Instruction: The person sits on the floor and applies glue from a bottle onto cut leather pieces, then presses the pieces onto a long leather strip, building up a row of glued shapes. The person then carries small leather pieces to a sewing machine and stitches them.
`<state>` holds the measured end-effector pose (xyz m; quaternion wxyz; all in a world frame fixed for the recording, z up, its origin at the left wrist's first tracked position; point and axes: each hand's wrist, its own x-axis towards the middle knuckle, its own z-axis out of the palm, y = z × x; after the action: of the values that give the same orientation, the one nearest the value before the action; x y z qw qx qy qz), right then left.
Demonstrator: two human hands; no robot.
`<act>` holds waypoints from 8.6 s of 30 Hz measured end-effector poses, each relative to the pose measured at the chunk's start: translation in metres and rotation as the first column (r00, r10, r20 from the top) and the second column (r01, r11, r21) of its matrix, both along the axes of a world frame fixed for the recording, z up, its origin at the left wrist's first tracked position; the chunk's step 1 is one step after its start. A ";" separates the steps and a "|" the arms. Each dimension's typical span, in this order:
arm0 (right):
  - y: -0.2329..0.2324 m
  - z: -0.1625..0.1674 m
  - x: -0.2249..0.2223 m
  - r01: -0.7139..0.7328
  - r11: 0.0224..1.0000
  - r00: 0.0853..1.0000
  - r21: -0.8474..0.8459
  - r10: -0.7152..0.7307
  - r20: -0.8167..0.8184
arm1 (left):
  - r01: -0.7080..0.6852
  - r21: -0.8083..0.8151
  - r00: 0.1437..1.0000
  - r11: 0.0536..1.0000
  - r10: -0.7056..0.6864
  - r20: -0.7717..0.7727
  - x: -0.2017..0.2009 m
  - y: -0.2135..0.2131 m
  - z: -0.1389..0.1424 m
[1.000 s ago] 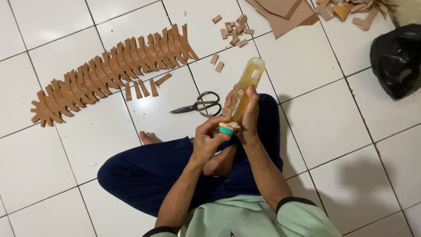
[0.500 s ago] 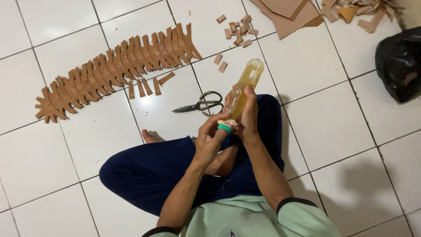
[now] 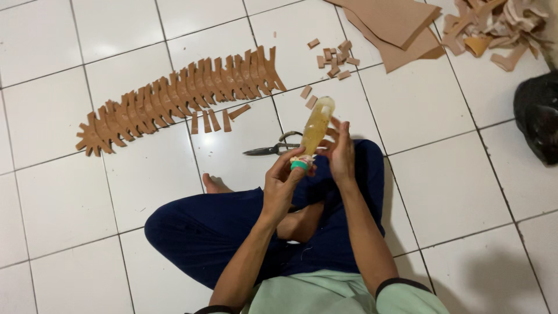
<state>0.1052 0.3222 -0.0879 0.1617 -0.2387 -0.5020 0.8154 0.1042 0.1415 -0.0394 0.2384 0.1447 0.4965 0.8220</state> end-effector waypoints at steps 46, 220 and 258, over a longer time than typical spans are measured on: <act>0.011 -0.055 -0.012 0.011 0.277 0.999 0.961 0.027 -0.019 | 0.083 -0.259 0.993 0.962 -0.058 0.101 -0.049 0.035 -0.029; -0.050 -0.057 -0.065 -0.524 0.027 0.797 0.851 0.369 0.479 | -0.233 -0.334 0.876 0.913 0.346 0.335 -0.119 -0.096 -0.111; -0.044 -0.070 -0.062 -0.464 0.269 0.882 0.844 0.227 0.412 | -0.505 -0.613 0.859 0.607 0.421 -0.291 -0.106 -0.084 -0.130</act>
<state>0.0427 0.2781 -0.1575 0.0311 -0.0729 -0.9252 0.3711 -0.0019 0.0579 -0.1696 0.0234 -0.0369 0.7913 0.6098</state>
